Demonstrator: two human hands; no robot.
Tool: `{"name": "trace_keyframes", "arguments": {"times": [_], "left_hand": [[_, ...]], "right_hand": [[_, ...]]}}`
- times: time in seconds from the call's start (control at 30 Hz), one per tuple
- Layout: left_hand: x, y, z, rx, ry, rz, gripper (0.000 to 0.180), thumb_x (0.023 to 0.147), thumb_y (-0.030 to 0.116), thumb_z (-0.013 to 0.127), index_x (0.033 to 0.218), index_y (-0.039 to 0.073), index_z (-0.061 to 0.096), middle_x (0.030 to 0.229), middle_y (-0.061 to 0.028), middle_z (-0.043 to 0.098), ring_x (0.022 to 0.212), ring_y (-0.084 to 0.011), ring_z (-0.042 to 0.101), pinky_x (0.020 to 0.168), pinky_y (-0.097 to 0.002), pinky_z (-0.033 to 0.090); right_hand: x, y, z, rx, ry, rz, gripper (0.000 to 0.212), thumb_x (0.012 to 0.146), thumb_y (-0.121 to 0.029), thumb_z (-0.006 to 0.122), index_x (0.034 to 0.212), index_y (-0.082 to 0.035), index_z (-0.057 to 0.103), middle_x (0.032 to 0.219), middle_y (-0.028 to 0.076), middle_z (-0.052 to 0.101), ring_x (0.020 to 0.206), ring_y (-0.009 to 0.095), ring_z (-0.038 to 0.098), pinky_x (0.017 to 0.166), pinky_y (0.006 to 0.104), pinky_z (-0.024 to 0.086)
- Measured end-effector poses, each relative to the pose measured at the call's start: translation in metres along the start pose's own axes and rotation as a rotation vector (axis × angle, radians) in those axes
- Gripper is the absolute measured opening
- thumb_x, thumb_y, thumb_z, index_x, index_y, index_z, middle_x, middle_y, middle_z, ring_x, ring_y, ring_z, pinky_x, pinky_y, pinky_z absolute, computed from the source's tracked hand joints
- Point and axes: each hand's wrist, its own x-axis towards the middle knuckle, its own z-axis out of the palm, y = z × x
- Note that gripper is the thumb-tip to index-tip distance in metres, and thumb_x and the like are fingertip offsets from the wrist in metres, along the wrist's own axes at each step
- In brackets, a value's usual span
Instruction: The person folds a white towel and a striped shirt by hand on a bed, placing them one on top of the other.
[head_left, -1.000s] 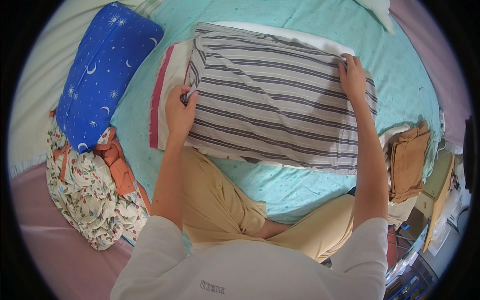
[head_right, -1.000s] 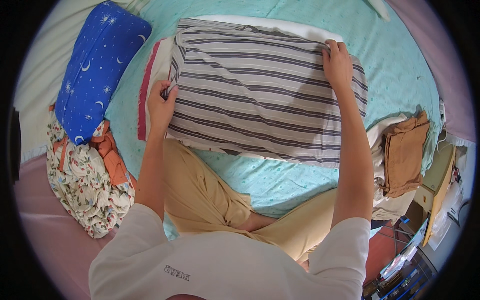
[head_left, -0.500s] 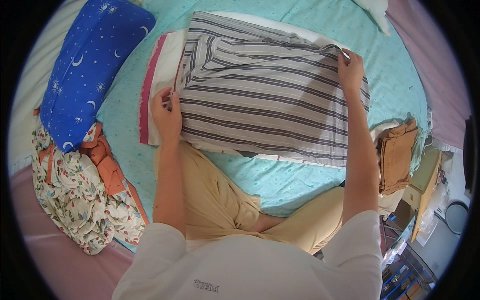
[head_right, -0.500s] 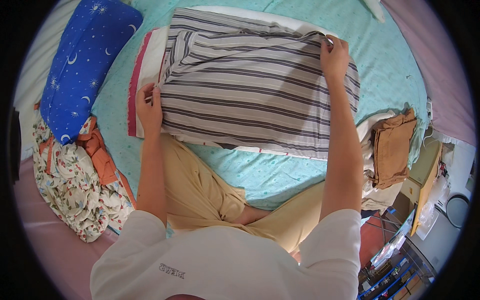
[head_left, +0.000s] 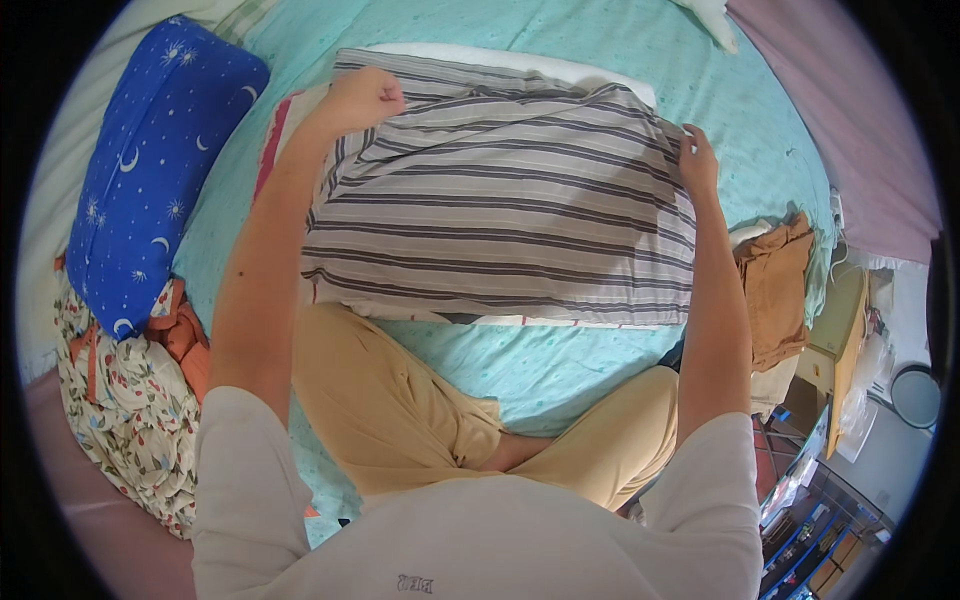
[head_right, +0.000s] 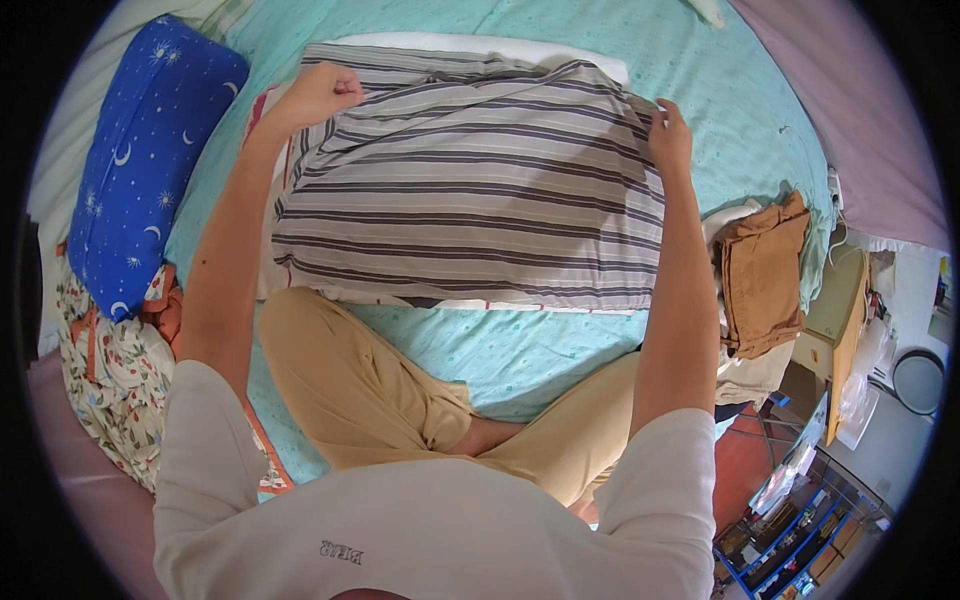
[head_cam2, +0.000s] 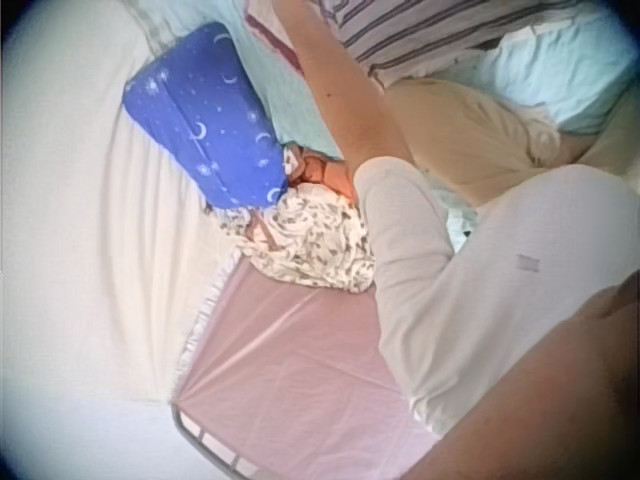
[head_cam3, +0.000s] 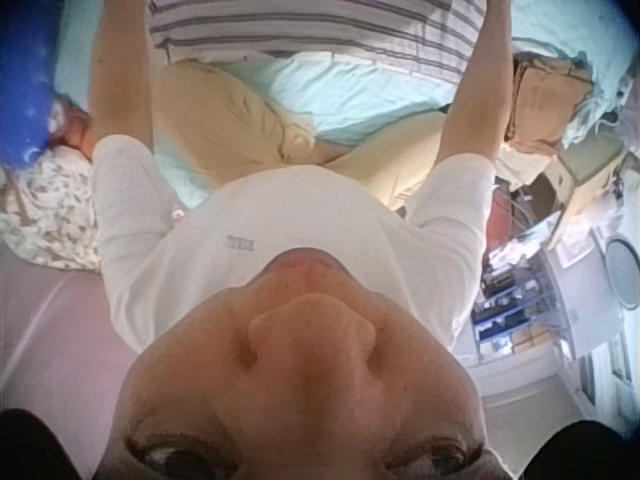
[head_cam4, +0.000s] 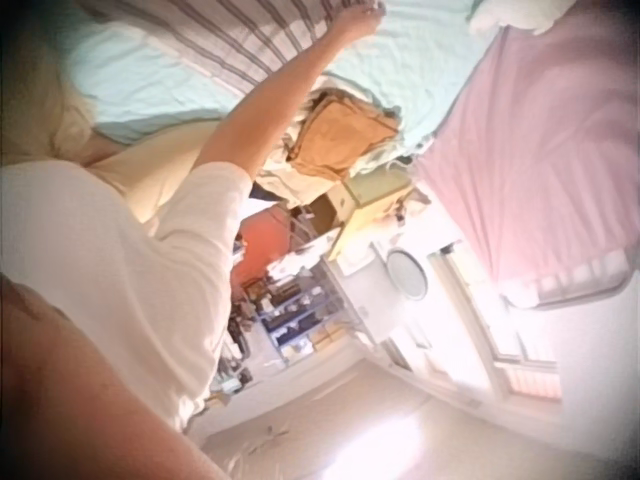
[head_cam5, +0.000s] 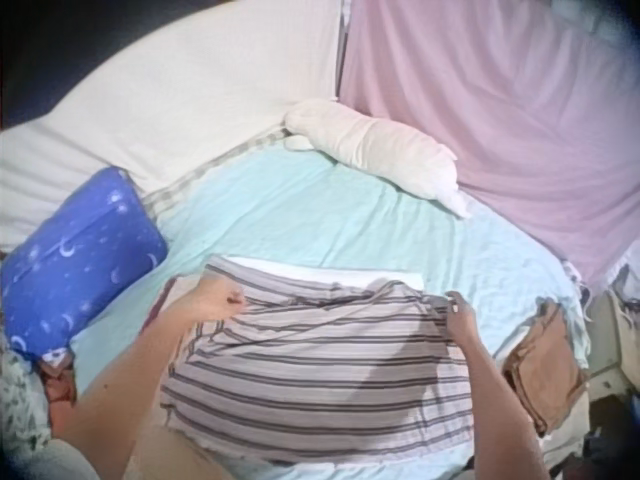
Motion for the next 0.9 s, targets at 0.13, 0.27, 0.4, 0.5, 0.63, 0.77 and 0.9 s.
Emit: {"name": "trace_keyframes", "arguments": {"times": [0.13, 0.27, 0.4, 0.5, 0.63, 0.77, 0.9], "left_hand": [[0.008, -0.017, -0.014, -0.139, 0.49, -0.043, 0.016, 0.085, 0.021, 0.063, 0.093, 0.009, 0.069, 0.077, -0.0062, 0.069, 0.07, -0.0207, 0.064, 0.067, -0.0325, 0.049], [-0.002, -0.017, -0.008, -0.023, 0.667, -0.241, 0.015, 0.087, 0.021, 0.061, 0.094, 0.01, 0.068, 0.078, -0.0068, 0.069, 0.073, -0.0237, 0.065, 0.067, -0.0349, 0.05], [-0.006, 0.006, 0.03, 0.065, 0.68, -0.282, 0.017, 0.09, 0.021, 0.058, 0.102, 0.011, 0.065, 0.084, -0.0097, 0.068, 0.084, -0.0325, 0.064, 0.073, -0.0421, 0.05], [-0.023, 0.04, 0.049, 0.212, 0.779, 0.119, 0.023, 0.092, 0.02, 0.055, 0.111, 0.01, 0.063, 0.106, -0.0115, 0.066, 0.096, -0.0317, 0.062, 0.079, -0.0421, 0.048], [-0.041, 0.048, 0.08, 0.363, 0.46, 0.385, 0.044, 0.093, 0.02, 0.055, 0.136, 0.012, 0.049, 0.141, -0.013, 0.047, 0.124, -0.0303, 0.048, 0.104, -0.0429, 0.036], [-0.071, 0.076, 0.093, 0.381, 0.329, 0.364, 0.06, 0.092, 0.026, 0.056, 0.148, 0.015, 0.036, 0.153, -0.0115, 0.034, 0.141, -0.028, 0.031, 0.117, -0.0454, 0.021], [-0.105, 0.085, 0.105, 0.31, 0.205, 0.418, 0.061, 0.091, 0.024, 0.057, 0.147, 0.014, 0.036, 0.152, -0.0098, 0.034, 0.141, -0.0275, 0.032, 0.116, -0.0477, 0.022]], "right_hand": [[0.019, 0.007, -0.003, -0.196, -0.039, 0.076, 0.021, 0.088, -0.024, 0.06, 0.099, -0.009, 0.07, 0.092, 0.016, 0.07, 0.088, 0.038, 0.066, 0.078, 0.0446, 0.051], [0.017, 0.002, 0.002, -0.087, 0.169, 0.229, 0.019, 0.085, -0.026, 0.064, 0.091, -0.009, 0.072, 0.089, 0.015, 0.071, 0.087, 0.036, 0.067, 0.078, 0.0437, 0.052], [0.01, 0.011, 0.013, -0.109, 0.227, 0.213, 0.02, 0.084, -0.025, 0.064, 0.091, -0.007, 0.072, 0.088, 0.014, 0.071, 0.086, 0.034, 0.068, 0.077, 0.0429, 0.052], [0.009, 0.016, 0.009, -0.08, 0.257, 0.227, 0.02, 0.084, -0.023, 0.064, 0.092, -0.006, 0.071, 0.09, 0.016, 0.07, 0.086, 0.034, 0.067, 0.079, 0.0428, 0.052], [-0.005, 0.008, 0.006, -0.047, 0.372, 0.098, 0.027, 0.085, -0.016, 0.063, 0.11, -0.004, 0.065, 0.11, 0.021, 0.064, 0.095, 0.035, 0.063, 0.087, 0.0425, 0.049], [-0.108, -0.099, 0.014, 0.063, 0.156, -0.412, 0.043, 0.087, -0.011, 0.062, 0.128, -0.004, 0.051, 0.13, 0.022, 0.052, 0.12, 0.038, 0.05, 0.101, 0.0451, 0.041], [-0.173, -0.11, -0.005, -0.169, -0.176, -0.563, 0.044, 0.094, -0.022, 0.054, 0.136, -0.011, 0.049, 0.141, 0.015, 0.047, 0.132, 0.034, 0.042, 0.112, 0.0466, 0.031]]}}
